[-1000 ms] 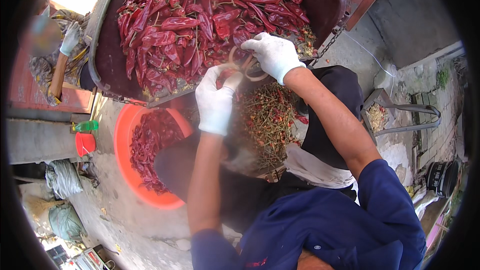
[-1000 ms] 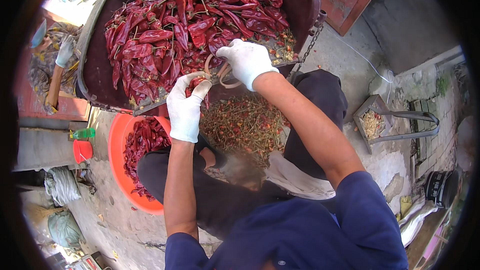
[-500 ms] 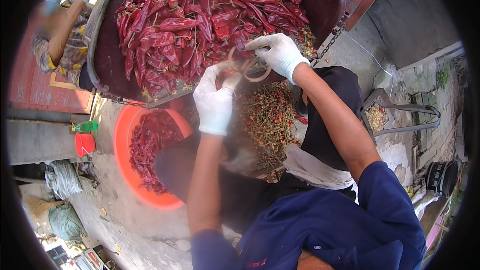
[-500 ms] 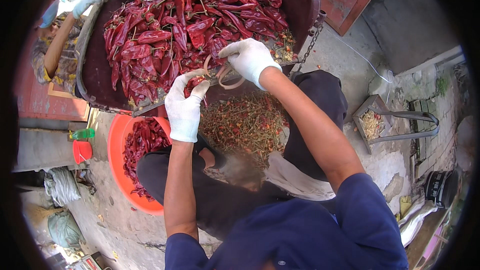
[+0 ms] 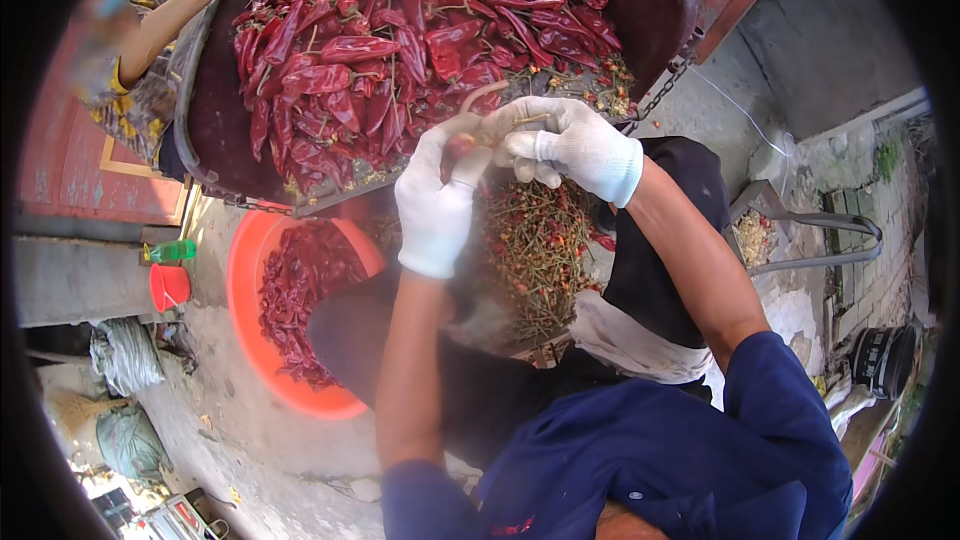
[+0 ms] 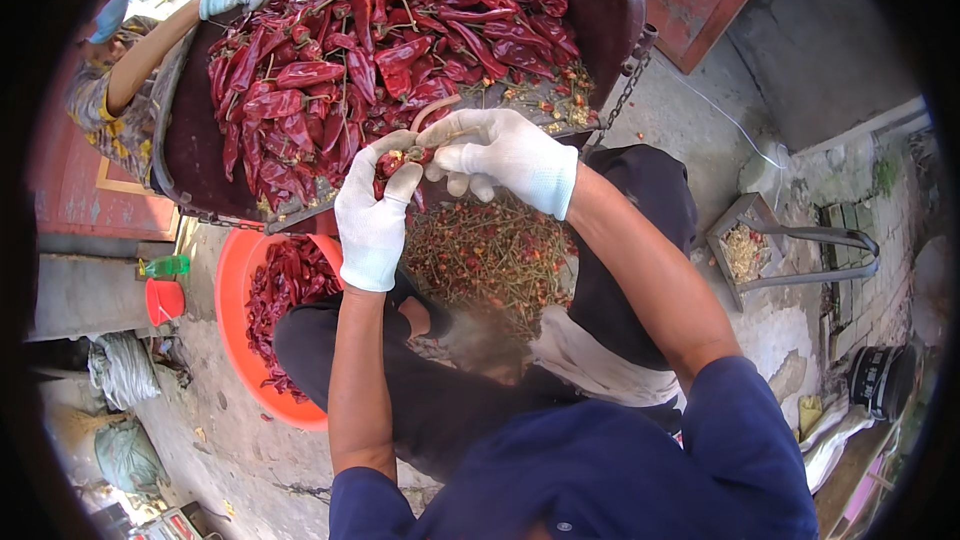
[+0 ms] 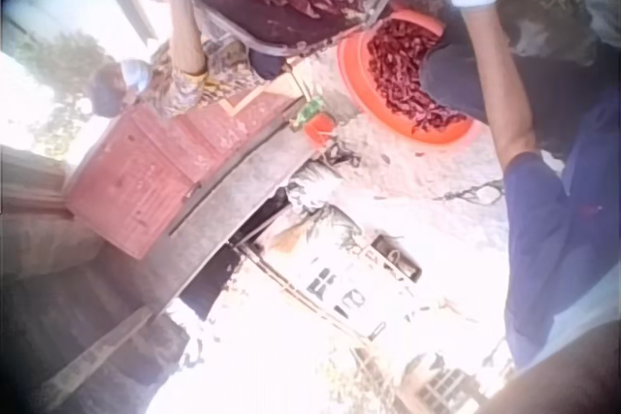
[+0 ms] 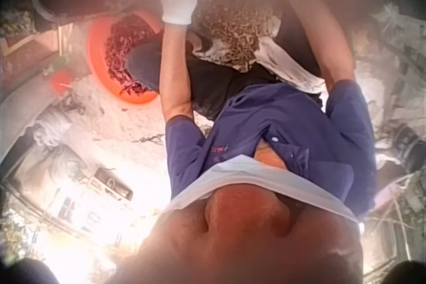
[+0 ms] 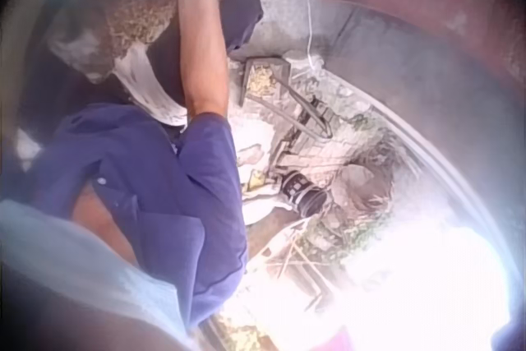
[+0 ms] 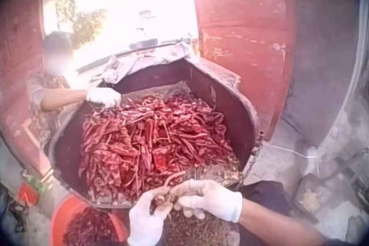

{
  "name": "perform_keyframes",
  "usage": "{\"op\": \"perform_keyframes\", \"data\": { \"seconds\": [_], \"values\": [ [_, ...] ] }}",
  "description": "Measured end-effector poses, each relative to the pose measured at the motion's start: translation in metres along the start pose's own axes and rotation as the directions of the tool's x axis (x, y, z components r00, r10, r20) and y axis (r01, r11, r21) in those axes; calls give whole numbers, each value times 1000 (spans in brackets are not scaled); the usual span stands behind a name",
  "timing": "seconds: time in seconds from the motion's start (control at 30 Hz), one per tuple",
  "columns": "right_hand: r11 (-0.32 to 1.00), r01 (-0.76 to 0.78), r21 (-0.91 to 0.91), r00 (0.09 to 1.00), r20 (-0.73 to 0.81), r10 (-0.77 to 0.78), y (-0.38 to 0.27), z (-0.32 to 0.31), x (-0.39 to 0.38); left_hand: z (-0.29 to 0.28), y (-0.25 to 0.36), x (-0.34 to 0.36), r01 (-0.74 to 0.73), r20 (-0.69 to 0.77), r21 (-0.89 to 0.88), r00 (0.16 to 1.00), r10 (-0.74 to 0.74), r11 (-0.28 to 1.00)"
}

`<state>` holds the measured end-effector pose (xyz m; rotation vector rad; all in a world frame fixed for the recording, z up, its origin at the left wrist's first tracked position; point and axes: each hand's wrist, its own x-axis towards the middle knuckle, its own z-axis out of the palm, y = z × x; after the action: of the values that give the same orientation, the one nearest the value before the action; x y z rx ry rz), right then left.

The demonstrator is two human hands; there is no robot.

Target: The person sits on the ground and uses a curved blade to remove stems from dried red chilies. They pick chilies from a large metal tray, cut the stems, and place the de-stemmed chilies into an orange basin while discarding the stems onto the floor.

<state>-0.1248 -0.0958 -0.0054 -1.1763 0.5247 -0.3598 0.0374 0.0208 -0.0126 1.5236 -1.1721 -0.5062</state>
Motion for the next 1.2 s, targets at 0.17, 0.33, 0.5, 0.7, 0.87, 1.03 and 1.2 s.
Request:
{"op": "perform_keyframes", "data": {
  "seconds": [0.17,0.33,0.5,0.7,0.87,1.03,1.2],
  "values": [
    [965,-82,-250,997,-29,77,-16,20,-12,-5,-4,0,282,116,-174,957,-264,944],
    [837,-12,-547,988,-134,-73,-9,22,-14,-4,1,0,487,331,-308,860,-388,817],
    [757,219,-616,927,-110,-357,1,14,-12,-3,-17,-1,611,461,-429,781,-420,666],
    [785,234,-573,902,-174,-396,-5,14,-20,10,-5,0,532,437,-431,830,-347,729],
    [757,271,-595,872,-183,-455,-4,17,-22,9,-1,0,546,435,-322,811,-391,773],
    [700,318,-639,863,-112,-493,0,13,-19,11,7,1,423,341,-6,853,-396,906],
    [978,28,-209,992,-112,-52,1,1,-20,14,7,-7,-11,303,345,948,-100,939]
  ]
}}
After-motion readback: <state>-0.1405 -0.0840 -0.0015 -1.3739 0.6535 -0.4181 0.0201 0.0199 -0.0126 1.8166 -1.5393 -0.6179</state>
